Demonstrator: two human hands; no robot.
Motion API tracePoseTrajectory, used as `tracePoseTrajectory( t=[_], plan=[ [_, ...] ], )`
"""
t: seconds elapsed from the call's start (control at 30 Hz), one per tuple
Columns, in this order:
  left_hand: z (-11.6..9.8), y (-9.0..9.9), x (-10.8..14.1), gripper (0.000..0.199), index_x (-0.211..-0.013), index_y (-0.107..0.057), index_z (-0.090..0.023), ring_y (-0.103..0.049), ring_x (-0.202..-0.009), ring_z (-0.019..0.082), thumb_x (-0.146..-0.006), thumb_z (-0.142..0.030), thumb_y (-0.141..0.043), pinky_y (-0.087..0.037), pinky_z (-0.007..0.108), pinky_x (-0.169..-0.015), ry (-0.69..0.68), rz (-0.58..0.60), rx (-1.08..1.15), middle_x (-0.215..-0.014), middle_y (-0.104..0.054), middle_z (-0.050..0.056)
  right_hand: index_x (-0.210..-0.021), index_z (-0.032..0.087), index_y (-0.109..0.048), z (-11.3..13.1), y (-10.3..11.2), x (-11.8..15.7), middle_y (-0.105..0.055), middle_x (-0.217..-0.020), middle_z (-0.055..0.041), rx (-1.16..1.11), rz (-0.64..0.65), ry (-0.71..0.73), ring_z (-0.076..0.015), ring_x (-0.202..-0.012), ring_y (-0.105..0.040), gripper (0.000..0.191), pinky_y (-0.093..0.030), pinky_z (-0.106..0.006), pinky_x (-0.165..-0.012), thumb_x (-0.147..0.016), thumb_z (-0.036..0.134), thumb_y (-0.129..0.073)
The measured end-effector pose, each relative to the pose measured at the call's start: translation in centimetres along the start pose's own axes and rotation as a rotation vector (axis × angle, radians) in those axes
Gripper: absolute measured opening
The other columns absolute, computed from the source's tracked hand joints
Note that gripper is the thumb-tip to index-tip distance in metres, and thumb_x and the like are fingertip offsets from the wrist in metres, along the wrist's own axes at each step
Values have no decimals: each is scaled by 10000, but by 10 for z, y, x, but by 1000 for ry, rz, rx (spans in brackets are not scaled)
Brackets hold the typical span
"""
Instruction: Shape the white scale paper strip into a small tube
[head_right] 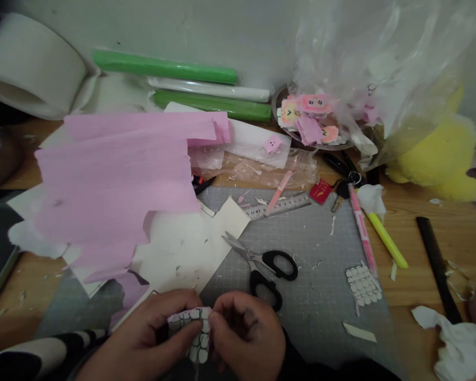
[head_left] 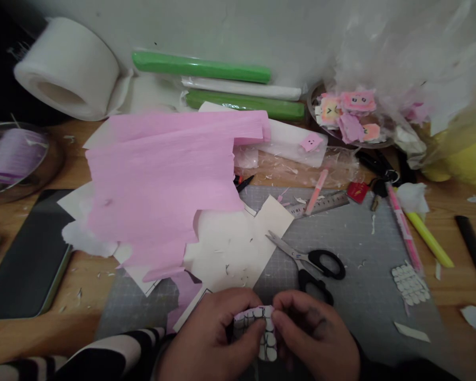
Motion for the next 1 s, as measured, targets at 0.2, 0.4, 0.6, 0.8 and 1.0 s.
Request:
tracePoseTrajectory(
  t=[0.2, 0.4, 0.6, 0.8, 1.0],
  plan=[
    [3, 0, 0, 149, -656, -570, -164, -473, -573, 109, -742, -242, -477, -385, 190, -539, 56, -92, 183, -591, -527, -20, -677, 139, -594, 0, -1, 0, -526, -478, 27, -76, -31, 54, -75, -417, -498, 291, -422, -168, -385, -683, 430, -604],
    [3, 0, -2, 139, -670, -575, -164, -474, -583, 112, -739, -252, -492, -386, 194, -551, 64, -104, 201, -587, -520, -24, -656, 135, -602, 1, -1, 1, -524, -482, 26, -28, -10, 37, -68, -417, -482, 268, -416, -166, -388, -646, 401, -638],
    [4, -1, -2, 145, -664, -580, -164, -491, -586, 115, -736, -248, -487, -388, 190, -542, 29, -74, 112, -590, -543, -17, -625, 141, -558, 1, 0, 0, -497, -454, 47, 3, 7, 2, -54, -396, -457, 215, -392, -151, -379, -648, 340, -639],
    [2, -2, 0, 138, -622, -584, -164, -519, -581, 129, -704, -249, -512, -401, 198, -540, 2, -40, 36, -569, -567, -8, -636, 150, -561, 1, 0, -1, -498, -471, 40, 20, -1, 20, -65, -402, -459, 253, -403, -166, -387, -659, 396, -618],
    [9, -2, 1, 163, -753, -591, -163, -503, -579, 123, -720, -311, -530, -415, 206, -532, 119, -119, 214, -634, -576, -6, -665, 152, -580, 4, -3, 2, -500, -483, 34, -34, -51, 49, -83, -424, -480, 200, -402, -178, -383, -667, 351, -588]
  ],
)
Point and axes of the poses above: each hand's wrist, its own x-axis away from the middle knuckle, its own y-axis out of the back of the hand, z = x × y, the point moved 1 cm from there along -x, towards the middle knuckle
